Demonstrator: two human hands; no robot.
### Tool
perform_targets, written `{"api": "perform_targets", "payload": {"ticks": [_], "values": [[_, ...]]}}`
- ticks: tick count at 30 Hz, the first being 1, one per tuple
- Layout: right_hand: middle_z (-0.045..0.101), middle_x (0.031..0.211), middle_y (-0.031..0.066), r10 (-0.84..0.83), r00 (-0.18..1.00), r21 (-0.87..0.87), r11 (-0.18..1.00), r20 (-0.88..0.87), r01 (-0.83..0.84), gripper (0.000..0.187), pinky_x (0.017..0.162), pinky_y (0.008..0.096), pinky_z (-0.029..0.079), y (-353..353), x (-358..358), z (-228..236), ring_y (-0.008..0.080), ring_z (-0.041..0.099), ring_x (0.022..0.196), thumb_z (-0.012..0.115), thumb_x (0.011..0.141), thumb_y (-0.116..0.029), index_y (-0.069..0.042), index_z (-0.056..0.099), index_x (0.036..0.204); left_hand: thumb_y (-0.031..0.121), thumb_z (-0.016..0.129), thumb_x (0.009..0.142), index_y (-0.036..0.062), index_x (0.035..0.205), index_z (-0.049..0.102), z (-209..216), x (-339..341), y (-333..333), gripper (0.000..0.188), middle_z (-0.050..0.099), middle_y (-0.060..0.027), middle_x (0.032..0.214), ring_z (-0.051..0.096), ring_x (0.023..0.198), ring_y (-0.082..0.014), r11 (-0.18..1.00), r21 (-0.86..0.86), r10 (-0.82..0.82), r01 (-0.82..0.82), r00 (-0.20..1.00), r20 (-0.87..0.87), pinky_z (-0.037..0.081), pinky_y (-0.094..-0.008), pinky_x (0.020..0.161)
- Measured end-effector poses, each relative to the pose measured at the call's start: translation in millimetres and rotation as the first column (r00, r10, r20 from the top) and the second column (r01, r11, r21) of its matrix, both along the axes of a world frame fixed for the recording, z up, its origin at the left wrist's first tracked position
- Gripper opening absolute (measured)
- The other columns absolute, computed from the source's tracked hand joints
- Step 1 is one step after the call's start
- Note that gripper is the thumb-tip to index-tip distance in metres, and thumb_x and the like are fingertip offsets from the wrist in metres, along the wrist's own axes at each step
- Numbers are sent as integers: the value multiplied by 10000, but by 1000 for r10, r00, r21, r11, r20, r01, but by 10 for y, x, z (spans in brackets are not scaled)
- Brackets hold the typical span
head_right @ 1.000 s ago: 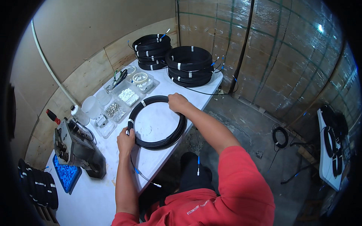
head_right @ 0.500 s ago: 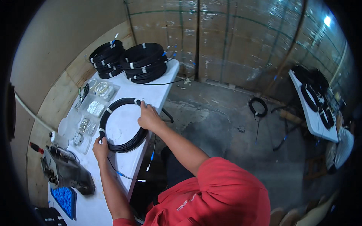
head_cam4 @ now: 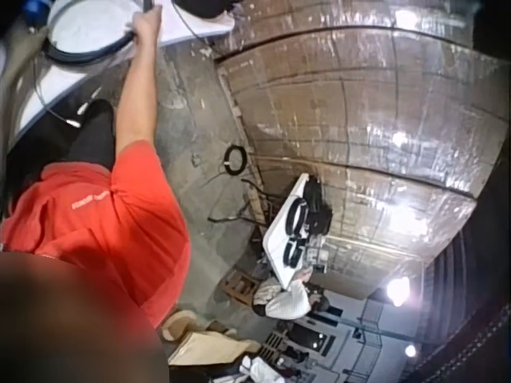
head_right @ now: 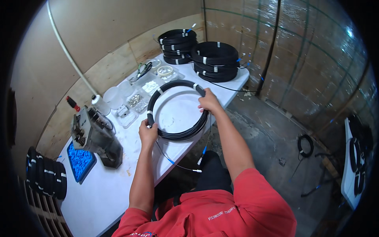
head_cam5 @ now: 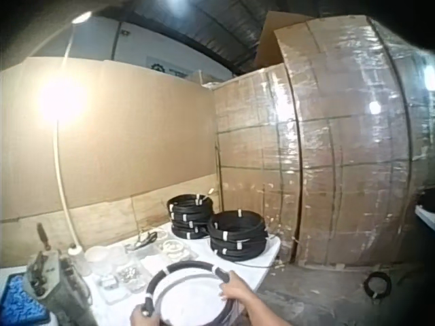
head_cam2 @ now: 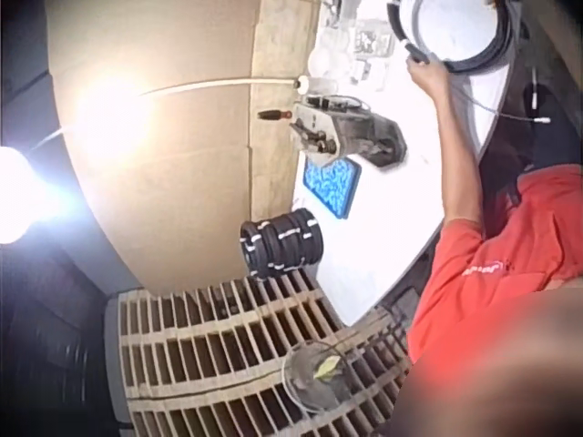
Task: Assembling electrical wires into a circular harness and using a terminal crimping machine.
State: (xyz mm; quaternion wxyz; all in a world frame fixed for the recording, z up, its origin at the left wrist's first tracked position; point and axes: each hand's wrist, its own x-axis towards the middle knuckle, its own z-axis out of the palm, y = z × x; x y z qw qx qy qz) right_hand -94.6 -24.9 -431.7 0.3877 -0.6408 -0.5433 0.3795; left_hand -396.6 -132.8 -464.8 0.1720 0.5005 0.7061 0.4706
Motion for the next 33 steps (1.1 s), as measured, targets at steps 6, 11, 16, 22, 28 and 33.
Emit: {"api": "perform_targets", "payload": {"ticks": [6, 11, 16, 22, 28, 33], "values": [[543, 841, 12, 157, 833, 172, 982, -531, -75, 563, 458, 276, 419, -28, 181, 571, 89, 480, 567, 701, 963, -96, -118, 470, 1476, 84, 743, 858, -23, 1206, 614, 627, 158, 201, 386, 635, -72, 938, 645, 769, -170, 982, 173, -172, 79, 760, 627, 541, -314, 678], [592, 869, -13, 218, 803, 332, 943, -555, -27, 438, 493, 253, 447, -64, 139, 1039, 70, 493, 588, 731, 951, -103, -69, 574, 1358, 171, 693, 1008, 134, 936, 532, 1113, 330, 288, 180, 465, 42, 705, 469, 559, -94, 969, 236, -246, 75, 421, 873, 437, -270, 506], [657, 888, 29, 388, 549, 295, 921, -741, -253, 318, 576, 299, 555, -417, 217, 1293, 127, 639, 667, 759, 942, -106, -86, 605, 1219, 247, 690, 1034, 189, 789, 473, 1255, 349, 346, 332, 348, 76, 608, 386, 514, -61, 923, 384, -372, 16, 290, 882, 363, -259, 466], [582, 684, 10, 440, 532, 481, 874, -723, -70, 213, 515, 324, 555, -495, 108, 1359, 135, 602, 509, 727, 905, -4, -91, 594, 1046, 217, 695, 1024, 125, 990, 584, 1336, 394, 669, 147, 539, 15, 754, 530, 664, -118, 906, 405, -422, 127, 370, 828, 463, -301, 617], [631, 776, -6, 204, 854, 705, 669, -478, 236, 208, 533, 278, 490, -1305, -415, 1912, 76, 606, 594, 749, 873, -37, -8, 608, 1024, 309, 739, 989, -31, 1506, 524, 1710, 350, 859, 655, 661, -169, 1409, 616, 1307, -251, 839, 544, -272, 9, 874, 404, 443, -366, 1127], [734, 816, 146, -75, 965, 876, 408, -251, 259, 345, 639, 368, 576, -1487, -795, 1962, 274, 762, 710, 841, 834, -153, -11, 641, 1077, 401, 676, 1037, -35, 1429, 537, 2853, 903, -125, 603, 737, -149, 1121, 725, 1059, -229, 477, 712, -878, 515, 245, 411, 553, -347, 978]]}}
